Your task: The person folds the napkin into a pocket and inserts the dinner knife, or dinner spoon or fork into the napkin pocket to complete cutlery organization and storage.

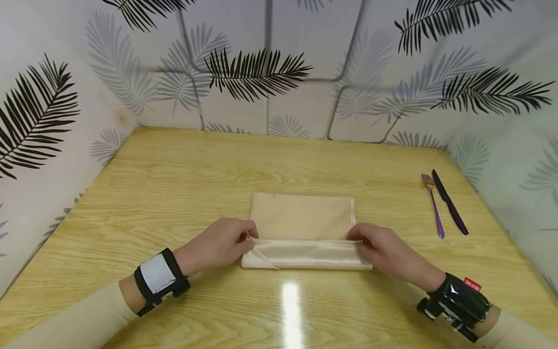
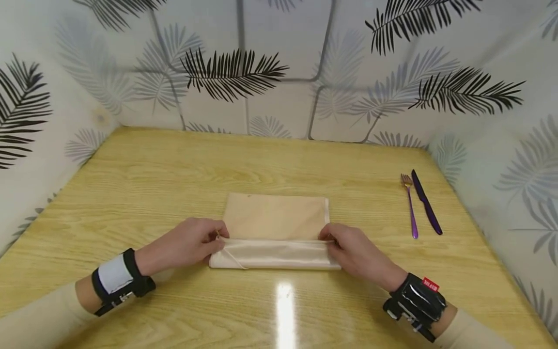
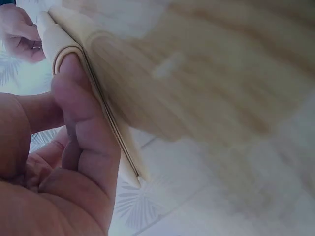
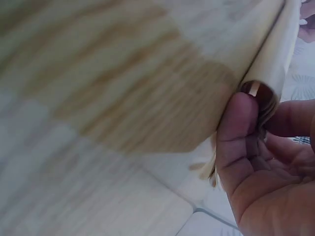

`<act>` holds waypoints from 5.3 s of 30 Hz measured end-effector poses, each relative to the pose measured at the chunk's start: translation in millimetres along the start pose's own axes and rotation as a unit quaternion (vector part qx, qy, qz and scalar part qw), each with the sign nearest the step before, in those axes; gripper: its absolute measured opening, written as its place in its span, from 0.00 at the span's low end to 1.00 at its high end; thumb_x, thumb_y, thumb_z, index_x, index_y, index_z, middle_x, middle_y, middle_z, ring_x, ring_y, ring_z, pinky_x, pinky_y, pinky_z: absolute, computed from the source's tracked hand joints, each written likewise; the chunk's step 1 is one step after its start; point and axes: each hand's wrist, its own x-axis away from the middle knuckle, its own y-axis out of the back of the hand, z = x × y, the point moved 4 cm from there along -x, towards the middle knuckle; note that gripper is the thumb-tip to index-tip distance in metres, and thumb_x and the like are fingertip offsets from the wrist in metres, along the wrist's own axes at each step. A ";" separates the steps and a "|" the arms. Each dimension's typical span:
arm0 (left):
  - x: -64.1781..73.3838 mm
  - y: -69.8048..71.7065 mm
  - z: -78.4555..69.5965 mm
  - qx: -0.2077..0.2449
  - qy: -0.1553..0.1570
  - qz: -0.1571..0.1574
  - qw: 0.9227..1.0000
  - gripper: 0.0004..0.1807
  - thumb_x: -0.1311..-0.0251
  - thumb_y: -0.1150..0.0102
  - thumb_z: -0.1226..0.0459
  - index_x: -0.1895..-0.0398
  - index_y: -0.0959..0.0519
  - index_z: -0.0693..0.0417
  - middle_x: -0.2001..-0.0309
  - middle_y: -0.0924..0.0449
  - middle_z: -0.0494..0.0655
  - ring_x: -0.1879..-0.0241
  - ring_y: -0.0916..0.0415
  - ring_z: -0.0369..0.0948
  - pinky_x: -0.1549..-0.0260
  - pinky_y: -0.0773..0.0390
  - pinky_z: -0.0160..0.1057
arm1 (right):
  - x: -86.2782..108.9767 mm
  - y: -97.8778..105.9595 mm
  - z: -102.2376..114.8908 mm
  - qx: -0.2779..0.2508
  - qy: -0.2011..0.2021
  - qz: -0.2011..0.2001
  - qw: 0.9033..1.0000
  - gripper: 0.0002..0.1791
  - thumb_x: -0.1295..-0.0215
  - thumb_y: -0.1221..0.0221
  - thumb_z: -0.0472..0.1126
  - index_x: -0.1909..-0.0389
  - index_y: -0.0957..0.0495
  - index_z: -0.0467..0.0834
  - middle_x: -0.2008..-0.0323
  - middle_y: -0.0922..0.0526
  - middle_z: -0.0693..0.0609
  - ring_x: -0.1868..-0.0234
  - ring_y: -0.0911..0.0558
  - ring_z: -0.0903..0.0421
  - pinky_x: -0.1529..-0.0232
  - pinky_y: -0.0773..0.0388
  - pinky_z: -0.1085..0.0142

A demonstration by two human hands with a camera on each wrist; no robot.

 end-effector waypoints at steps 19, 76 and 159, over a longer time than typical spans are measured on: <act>22.1 -28.0 -29.0 -0.414 -0.184 -0.166 0.876 0.04 0.34 0.40 0.67 0.59 0.18 0.53 0.60 0.21 0.48 0.61 0.22 0.44 0.70 0.21 0.38 | 9.6 -13.6 20.7 0.322 0.152 -0.064 0.932 0.02 0.26 0.44 0.37 0.57 0.25 0.43 0.64 0.23 0.50 0.70 0.26 0.58 0.75 0.27 0.67; -11.1 -50.6 -28.9 -0.326 -0.161 0.060 0.929 0.41 0.21 0.78 0.40 0.18 0.56 0.58 0.17 0.61 0.56 0.17 0.62 0.50 0.21 0.50 0.55 | 4.9 -42.8 23.0 0.221 0.023 0.139 0.965 0.41 0.19 0.63 0.62 0.19 0.57 0.39 0.17 0.61 0.43 0.16 0.57 0.43 0.21 0.50 0.43; -88.8 23.8 26.6 -0.227 -0.105 -0.030 0.968 0.12 0.29 0.44 0.68 0.46 0.20 0.57 0.56 0.20 0.54 0.62 0.21 0.45 0.61 0.19 0.43 | -118.4 10.4 -35.6 0.113 -0.021 0.098 0.989 0.08 0.33 0.42 0.36 0.57 0.19 0.40 0.60 0.14 0.44 0.65 0.21 0.54 0.62 0.24 0.60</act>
